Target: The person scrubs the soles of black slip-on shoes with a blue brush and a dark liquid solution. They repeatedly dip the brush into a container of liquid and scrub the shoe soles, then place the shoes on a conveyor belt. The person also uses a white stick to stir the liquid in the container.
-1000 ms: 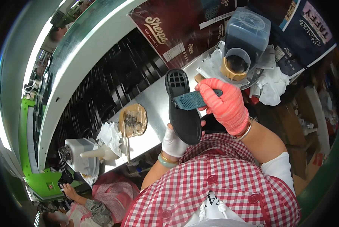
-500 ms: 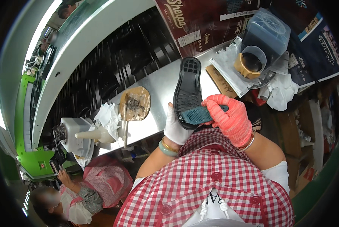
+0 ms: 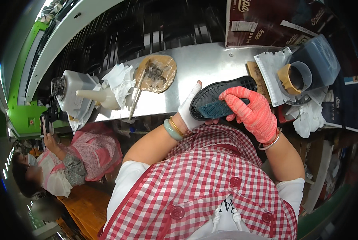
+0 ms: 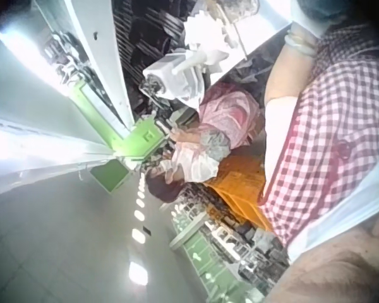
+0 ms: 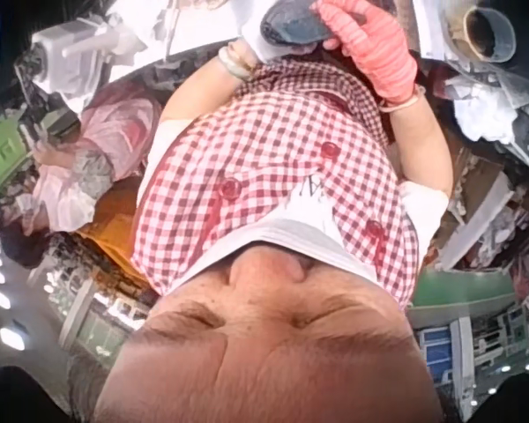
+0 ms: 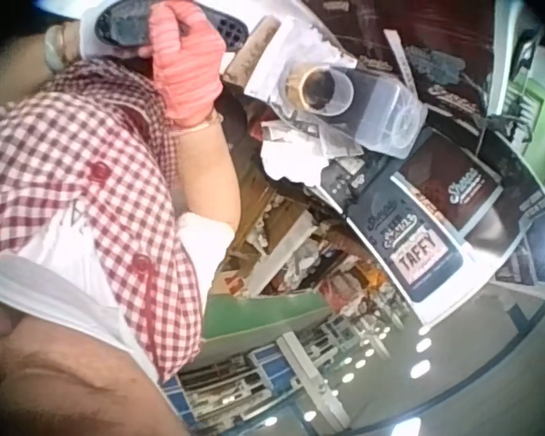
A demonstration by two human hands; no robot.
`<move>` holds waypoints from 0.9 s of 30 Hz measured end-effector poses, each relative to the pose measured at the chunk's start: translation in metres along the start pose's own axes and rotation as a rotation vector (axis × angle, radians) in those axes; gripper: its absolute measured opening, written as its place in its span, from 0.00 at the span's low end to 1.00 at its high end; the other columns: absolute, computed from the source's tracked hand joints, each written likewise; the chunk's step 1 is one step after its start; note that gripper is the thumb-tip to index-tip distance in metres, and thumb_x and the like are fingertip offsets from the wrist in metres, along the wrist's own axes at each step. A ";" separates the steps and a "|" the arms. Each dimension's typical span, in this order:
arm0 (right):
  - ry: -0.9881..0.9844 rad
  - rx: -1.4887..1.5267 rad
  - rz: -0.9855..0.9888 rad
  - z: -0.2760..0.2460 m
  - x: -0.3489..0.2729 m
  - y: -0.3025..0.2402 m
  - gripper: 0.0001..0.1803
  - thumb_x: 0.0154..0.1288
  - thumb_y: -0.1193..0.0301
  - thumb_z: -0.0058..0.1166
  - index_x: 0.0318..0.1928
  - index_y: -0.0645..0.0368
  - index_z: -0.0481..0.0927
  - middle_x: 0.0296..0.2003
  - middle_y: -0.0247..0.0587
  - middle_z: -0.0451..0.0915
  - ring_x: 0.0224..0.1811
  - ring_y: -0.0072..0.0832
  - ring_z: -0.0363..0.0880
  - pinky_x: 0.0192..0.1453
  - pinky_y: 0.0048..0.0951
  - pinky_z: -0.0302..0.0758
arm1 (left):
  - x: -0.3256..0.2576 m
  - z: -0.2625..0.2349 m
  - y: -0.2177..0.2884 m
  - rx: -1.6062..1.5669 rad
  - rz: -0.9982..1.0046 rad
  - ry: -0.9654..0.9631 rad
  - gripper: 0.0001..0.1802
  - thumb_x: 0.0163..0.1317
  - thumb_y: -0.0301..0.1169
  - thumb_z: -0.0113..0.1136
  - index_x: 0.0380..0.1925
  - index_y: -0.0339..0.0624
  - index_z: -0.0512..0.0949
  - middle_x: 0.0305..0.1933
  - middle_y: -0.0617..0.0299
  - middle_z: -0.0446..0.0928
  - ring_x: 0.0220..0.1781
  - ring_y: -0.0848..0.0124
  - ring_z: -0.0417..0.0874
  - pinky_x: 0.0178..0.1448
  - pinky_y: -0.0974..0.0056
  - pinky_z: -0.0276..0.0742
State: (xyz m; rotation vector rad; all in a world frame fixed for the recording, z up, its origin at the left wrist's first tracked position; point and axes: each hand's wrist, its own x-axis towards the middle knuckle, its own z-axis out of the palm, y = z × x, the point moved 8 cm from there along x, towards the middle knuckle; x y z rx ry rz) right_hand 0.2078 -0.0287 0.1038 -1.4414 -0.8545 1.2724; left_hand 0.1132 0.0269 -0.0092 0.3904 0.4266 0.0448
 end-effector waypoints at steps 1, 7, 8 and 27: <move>-0.012 -0.010 0.030 0.002 0.004 0.002 0.15 0.64 0.65 0.52 0.44 0.63 0.78 0.35 0.37 0.80 0.26 0.16 0.76 0.26 0.17 0.71 | 0.000 -0.003 0.000 -0.018 -0.038 -0.037 0.37 0.62 0.65 0.30 0.55 0.49 0.69 0.47 0.55 0.77 0.35 0.59 0.81 0.27 0.60 0.77; -0.094 0.047 0.035 0.020 0.032 0.011 0.12 0.64 0.64 0.53 0.42 0.59 0.79 0.32 0.31 0.80 0.18 0.13 0.72 0.19 0.13 0.62 | -0.008 -0.028 0.012 0.073 -0.210 0.155 0.34 0.63 0.63 0.32 0.50 0.47 0.71 0.34 0.52 0.80 0.17 0.58 0.78 0.15 0.66 0.73; -0.110 0.052 0.019 0.023 0.037 0.010 0.12 0.64 0.64 0.53 0.41 0.59 0.79 0.31 0.31 0.80 0.18 0.13 0.71 0.19 0.13 0.62 | -0.008 -0.030 0.016 0.098 -0.227 0.113 0.33 0.64 0.61 0.32 0.49 0.46 0.71 0.34 0.51 0.79 0.17 0.59 0.78 0.15 0.67 0.73; -0.080 -0.048 0.020 0.010 0.078 0.013 0.15 0.59 0.63 0.58 0.38 0.63 0.81 0.26 0.35 0.78 0.19 0.18 0.72 0.27 0.20 0.70 | 0.004 -0.054 0.098 1.004 0.142 -0.333 0.37 0.52 0.22 0.58 0.62 0.48 0.55 0.38 0.48 0.76 0.23 0.63 0.77 0.27 0.61 0.75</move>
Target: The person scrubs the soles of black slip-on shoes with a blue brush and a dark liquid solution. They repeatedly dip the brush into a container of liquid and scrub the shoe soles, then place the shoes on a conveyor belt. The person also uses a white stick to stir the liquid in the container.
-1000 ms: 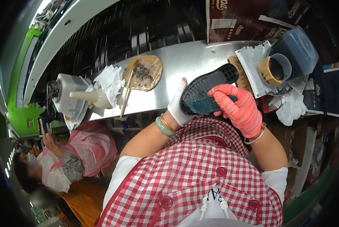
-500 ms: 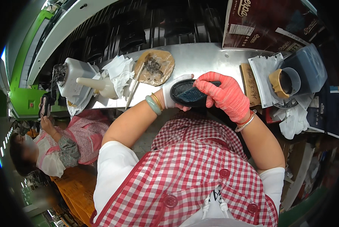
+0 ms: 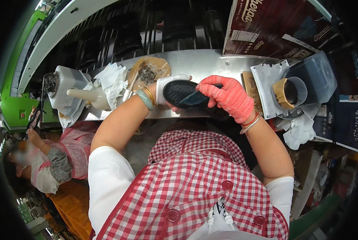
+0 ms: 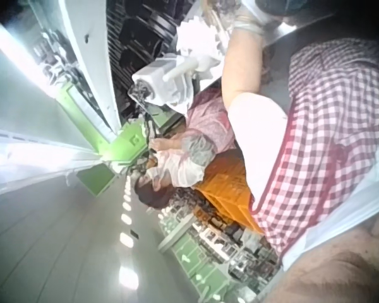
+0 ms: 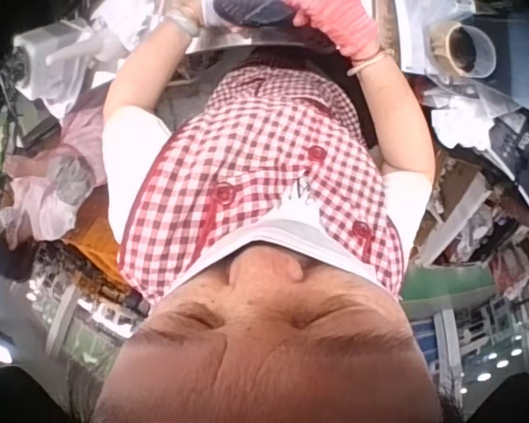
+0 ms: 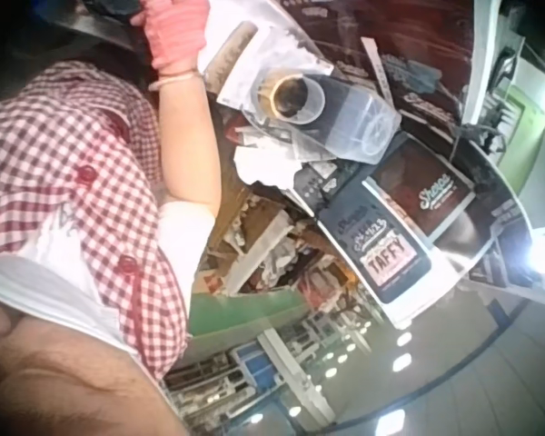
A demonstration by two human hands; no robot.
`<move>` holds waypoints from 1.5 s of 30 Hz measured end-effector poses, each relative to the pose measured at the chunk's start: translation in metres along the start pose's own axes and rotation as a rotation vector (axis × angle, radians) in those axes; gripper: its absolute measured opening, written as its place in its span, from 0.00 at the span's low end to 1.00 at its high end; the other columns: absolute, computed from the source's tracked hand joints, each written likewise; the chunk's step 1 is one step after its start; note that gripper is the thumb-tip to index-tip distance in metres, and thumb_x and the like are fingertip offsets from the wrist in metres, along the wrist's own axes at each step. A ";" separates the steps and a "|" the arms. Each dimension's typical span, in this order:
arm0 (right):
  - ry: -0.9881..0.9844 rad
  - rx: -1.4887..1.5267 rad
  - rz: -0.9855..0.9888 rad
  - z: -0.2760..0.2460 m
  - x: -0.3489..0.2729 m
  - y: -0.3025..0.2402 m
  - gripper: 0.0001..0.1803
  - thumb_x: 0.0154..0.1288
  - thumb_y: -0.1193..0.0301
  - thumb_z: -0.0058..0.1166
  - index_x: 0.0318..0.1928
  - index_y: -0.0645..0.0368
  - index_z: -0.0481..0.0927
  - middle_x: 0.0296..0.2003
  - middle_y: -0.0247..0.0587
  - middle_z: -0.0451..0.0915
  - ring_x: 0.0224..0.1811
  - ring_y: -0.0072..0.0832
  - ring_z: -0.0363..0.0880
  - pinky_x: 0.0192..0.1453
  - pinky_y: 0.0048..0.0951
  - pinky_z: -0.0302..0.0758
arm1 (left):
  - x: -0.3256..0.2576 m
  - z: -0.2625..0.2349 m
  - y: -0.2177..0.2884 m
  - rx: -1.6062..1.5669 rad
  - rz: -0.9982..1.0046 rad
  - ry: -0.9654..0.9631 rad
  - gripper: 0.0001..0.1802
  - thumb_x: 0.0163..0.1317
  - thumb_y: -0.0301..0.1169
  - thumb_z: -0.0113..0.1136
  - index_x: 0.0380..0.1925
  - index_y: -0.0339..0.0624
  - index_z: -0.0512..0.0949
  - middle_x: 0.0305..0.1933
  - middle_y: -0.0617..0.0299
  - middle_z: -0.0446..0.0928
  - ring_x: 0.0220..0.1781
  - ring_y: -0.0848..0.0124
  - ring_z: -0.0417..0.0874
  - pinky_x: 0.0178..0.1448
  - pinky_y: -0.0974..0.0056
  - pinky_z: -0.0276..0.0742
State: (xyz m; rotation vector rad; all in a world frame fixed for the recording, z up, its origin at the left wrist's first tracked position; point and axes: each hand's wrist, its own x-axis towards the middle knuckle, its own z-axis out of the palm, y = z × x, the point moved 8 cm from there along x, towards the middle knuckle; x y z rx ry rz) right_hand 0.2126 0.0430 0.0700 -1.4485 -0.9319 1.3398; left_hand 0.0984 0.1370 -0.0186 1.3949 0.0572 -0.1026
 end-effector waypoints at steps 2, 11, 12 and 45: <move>0.000 -0.041 0.007 -0.004 0.001 0.000 0.15 0.59 0.63 0.58 0.38 0.63 0.81 0.27 0.35 0.78 0.20 0.18 0.72 0.28 0.21 0.71 | 0.003 -0.002 -0.017 -0.410 -0.336 0.111 0.23 0.63 0.35 0.50 0.57 0.43 0.63 0.32 0.48 0.77 0.21 0.61 0.77 0.26 0.61 0.74; 0.005 -0.129 0.079 -0.025 -0.009 -0.002 0.15 0.58 0.63 0.57 0.38 0.62 0.81 0.28 0.34 0.79 0.21 0.18 0.73 0.29 0.21 0.71 | 0.004 0.009 -0.012 -0.443 -0.587 -0.008 0.17 0.65 0.36 0.47 0.50 0.40 0.67 0.24 0.57 0.78 0.22 0.70 0.78 0.38 0.69 0.75; 0.010 -0.138 0.106 -0.028 -0.012 -0.001 0.15 0.59 0.63 0.57 0.38 0.62 0.81 0.28 0.34 0.79 0.22 0.18 0.73 0.29 0.21 0.71 | 0.004 0.007 -0.010 -0.397 -0.586 0.008 0.18 0.63 0.33 0.51 0.51 0.40 0.66 0.25 0.59 0.78 0.22 0.72 0.78 0.40 0.70 0.76; -0.075 -0.782 -0.801 0.005 -0.103 -0.050 0.13 0.48 0.70 0.63 0.36 0.60 0.79 0.37 0.40 0.81 0.33 0.37 0.79 0.37 0.31 0.76 | 0.009 0.053 -0.019 -0.718 -0.475 -0.053 0.31 0.65 0.56 0.38 0.42 0.37 0.75 0.26 0.51 0.79 0.23 0.64 0.79 0.26 0.64 0.75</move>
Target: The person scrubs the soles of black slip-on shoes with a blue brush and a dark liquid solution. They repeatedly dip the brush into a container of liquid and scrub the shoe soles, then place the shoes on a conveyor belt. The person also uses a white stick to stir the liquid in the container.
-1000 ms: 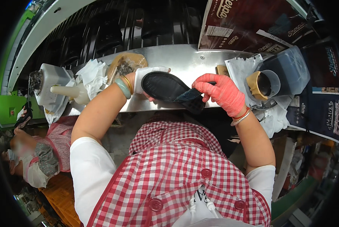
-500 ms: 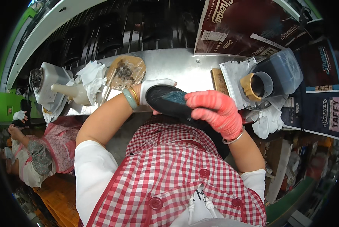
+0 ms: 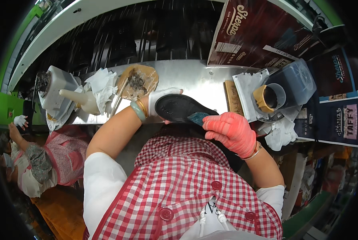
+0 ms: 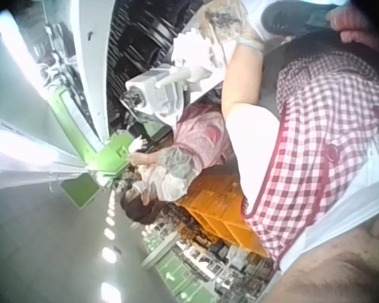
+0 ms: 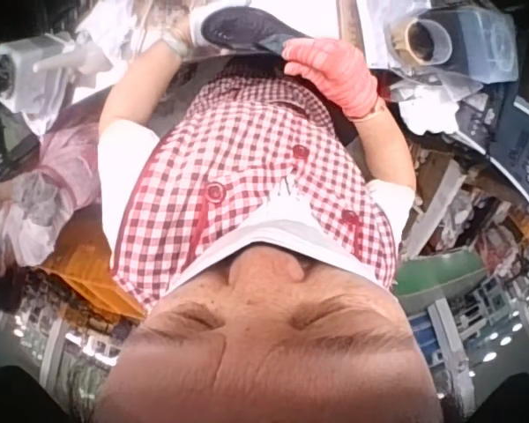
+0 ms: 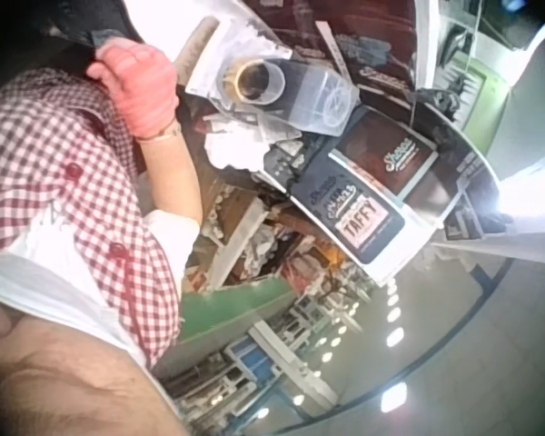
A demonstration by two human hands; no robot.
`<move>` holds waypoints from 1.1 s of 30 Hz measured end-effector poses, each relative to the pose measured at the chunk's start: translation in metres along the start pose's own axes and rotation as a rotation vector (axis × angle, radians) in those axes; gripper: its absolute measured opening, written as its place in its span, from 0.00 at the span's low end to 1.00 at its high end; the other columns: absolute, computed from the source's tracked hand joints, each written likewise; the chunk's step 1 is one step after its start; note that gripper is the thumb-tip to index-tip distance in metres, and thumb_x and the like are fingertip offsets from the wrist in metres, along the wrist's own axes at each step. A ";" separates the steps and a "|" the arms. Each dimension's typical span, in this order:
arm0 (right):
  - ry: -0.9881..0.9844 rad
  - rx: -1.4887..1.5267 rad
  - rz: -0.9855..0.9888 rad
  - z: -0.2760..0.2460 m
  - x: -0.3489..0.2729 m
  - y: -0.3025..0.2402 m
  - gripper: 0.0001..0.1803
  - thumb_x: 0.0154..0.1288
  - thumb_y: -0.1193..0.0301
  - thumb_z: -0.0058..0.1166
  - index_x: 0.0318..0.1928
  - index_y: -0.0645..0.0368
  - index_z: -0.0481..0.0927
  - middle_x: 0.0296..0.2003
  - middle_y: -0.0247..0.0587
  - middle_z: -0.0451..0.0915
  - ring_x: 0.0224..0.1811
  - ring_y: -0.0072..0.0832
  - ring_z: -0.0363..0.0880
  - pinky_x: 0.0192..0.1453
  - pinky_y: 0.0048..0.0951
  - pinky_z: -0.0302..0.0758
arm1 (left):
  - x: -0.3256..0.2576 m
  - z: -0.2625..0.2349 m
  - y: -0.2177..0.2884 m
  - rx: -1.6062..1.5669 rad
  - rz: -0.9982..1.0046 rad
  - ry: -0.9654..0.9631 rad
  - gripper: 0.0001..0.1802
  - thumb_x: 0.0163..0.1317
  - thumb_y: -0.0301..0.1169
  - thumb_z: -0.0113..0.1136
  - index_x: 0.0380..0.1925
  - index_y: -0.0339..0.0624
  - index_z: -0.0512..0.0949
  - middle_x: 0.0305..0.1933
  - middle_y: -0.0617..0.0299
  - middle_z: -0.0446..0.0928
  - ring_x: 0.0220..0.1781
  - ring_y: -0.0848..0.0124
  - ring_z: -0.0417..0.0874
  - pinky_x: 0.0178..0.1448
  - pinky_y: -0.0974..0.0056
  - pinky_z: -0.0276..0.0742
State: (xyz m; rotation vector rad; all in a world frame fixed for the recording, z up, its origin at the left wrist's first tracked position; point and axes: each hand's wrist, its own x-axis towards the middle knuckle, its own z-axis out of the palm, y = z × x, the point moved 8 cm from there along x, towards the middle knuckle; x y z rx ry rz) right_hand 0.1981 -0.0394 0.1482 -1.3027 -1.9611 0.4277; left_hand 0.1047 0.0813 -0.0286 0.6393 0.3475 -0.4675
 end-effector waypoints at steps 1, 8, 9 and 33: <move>0.038 0.003 0.015 -0.007 0.000 -0.002 0.13 0.49 0.71 0.63 0.37 0.60 0.79 0.38 0.40 0.81 0.33 0.36 0.79 0.37 0.30 0.76 | -0.010 0.004 0.001 -0.056 0.048 0.021 0.31 0.65 0.55 0.39 0.44 0.37 0.74 0.29 0.51 0.79 0.25 0.64 0.79 0.26 0.64 0.75; 1.031 0.501 0.155 -0.067 -0.052 0.013 0.13 0.59 0.75 0.59 0.44 0.65 0.78 0.38 0.45 0.80 0.29 0.25 0.78 0.34 0.24 0.75 | -0.060 0.057 0.026 0.020 0.588 0.024 0.37 0.59 0.54 0.49 0.59 0.35 0.65 0.49 0.49 0.76 0.44 0.58 0.81 0.45 0.54 0.79; 1.121 0.437 0.185 -0.070 -0.057 0.016 0.14 0.60 0.71 0.58 0.45 0.64 0.77 0.34 0.42 0.79 0.27 0.23 0.76 0.31 0.23 0.73 | -0.072 0.070 0.032 0.045 0.654 0.012 0.38 0.58 0.54 0.51 0.59 0.35 0.64 0.49 0.49 0.75 0.46 0.57 0.80 0.48 0.53 0.78; 0.852 -0.769 -0.212 -0.081 -0.038 -0.044 0.19 0.46 0.78 0.65 0.41 0.55 0.77 0.44 0.39 0.77 0.42 0.33 0.78 0.43 0.31 0.77 | -0.338 0.036 0.346 1.698 1.308 1.925 0.24 0.58 0.32 0.55 0.56 0.38 0.70 0.58 0.49 0.70 0.62 0.57 0.69 0.65 0.60 0.61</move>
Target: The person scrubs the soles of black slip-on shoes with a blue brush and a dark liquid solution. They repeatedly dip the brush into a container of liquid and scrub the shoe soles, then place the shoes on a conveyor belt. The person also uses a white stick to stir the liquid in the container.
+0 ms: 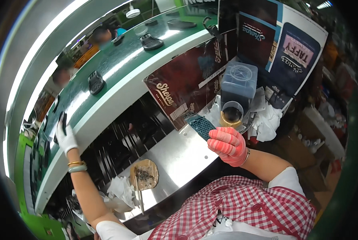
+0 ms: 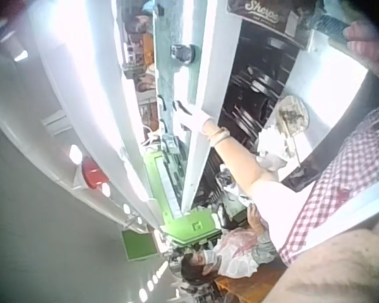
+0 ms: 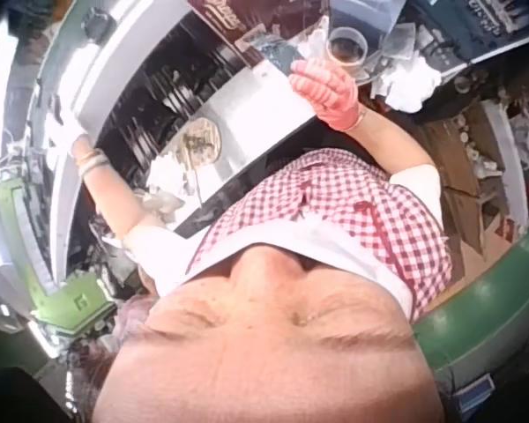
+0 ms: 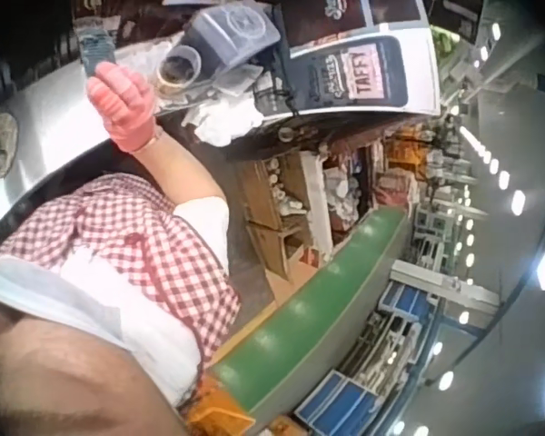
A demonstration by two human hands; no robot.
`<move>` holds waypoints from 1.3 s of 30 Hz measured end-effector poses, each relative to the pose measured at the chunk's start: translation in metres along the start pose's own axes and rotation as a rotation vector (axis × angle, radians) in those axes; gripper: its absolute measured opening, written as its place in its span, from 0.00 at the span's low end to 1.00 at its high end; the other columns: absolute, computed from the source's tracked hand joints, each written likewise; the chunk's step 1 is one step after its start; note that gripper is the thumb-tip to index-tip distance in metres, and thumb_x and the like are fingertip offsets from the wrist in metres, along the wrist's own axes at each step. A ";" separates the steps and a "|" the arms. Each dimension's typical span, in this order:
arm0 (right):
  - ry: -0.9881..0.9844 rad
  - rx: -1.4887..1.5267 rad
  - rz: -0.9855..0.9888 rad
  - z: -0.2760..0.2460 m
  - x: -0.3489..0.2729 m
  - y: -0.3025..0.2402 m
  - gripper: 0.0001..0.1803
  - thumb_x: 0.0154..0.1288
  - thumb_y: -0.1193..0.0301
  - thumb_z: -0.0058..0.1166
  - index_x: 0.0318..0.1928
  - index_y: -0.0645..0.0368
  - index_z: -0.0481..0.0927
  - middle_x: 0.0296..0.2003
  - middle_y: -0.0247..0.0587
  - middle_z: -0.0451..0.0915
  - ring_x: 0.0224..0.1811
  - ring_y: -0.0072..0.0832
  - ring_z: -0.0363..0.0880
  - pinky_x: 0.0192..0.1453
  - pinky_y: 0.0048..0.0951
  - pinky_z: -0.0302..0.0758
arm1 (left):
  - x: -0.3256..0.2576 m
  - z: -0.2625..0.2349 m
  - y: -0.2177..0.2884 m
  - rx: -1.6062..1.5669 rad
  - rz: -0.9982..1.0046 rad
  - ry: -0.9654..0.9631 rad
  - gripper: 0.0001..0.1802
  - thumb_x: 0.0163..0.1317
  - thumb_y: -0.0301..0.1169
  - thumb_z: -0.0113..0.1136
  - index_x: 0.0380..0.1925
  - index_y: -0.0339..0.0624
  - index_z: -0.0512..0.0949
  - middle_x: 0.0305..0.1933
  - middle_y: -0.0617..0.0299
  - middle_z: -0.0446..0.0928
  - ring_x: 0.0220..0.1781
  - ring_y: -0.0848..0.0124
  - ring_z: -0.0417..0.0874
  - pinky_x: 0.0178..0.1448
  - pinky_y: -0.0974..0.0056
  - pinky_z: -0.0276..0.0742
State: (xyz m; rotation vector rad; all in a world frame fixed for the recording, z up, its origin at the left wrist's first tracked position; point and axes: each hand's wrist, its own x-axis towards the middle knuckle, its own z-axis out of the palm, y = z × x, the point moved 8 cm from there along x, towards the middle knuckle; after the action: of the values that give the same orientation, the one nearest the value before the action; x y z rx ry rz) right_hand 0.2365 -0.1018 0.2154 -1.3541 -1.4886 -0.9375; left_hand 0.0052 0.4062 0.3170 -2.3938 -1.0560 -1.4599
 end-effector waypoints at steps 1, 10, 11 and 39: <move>0.006 -0.013 0.011 0.001 -0.001 0.003 0.19 0.46 0.78 0.65 0.42 0.55 0.77 0.45 0.38 0.77 0.42 0.32 0.78 0.43 0.30 0.77 | 0.013 0.000 -0.033 0.127 -0.198 -0.134 0.28 0.57 0.40 0.56 0.57 0.38 0.69 0.60 0.48 0.68 0.64 0.55 0.66 0.66 0.60 0.60; 0.008 -0.036 0.103 0.013 -0.012 0.006 0.19 0.47 0.77 0.65 0.42 0.53 0.77 0.46 0.37 0.77 0.43 0.32 0.77 0.45 0.30 0.77 | 0.041 0.026 -0.149 0.263 -0.633 -0.536 0.46 0.50 0.50 0.62 0.64 0.35 0.59 0.65 0.48 0.63 0.64 0.58 0.67 0.64 0.60 0.61; -0.009 -0.034 0.105 0.014 -0.013 0.005 0.19 0.47 0.77 0.65 0.42 0.53 0.77 0.46 0.37 0.77 0.43 0.32 0.77 0.46 0.30 0.77 | 0.042 0.028 -0.155 0.233 -0.621 -0.543 0.45 0.50 0.50 0.62 0.64 0.35 0.59 0.65 0.48 0.63 0.64 0.58 0.67 0.64 0.60 0.61; 0.114 0.348 1.283 -0.062 -0.080 0.146 0.15 0.61 0.64 0.57 0.42 0.63 0.80 0.26 0.35 0.80 0.25 0.17 0.76 0.30 0.20 0.72 | -0.383 0.054 0.231 -0.618 -0.367 -0.754 0.36 0.52 0.30 0.60 0.63 0.40 0.61 0.56 0.50 0.65 0.56 0.57 0.70 0.61 0.59 0.64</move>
State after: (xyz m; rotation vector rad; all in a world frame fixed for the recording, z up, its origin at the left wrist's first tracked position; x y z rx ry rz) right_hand 0.3896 -0.1685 0.1550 -1.5515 -0.4114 0.0791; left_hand 0.0819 0.0719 0.0247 -3.5161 -1.3924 -1.0690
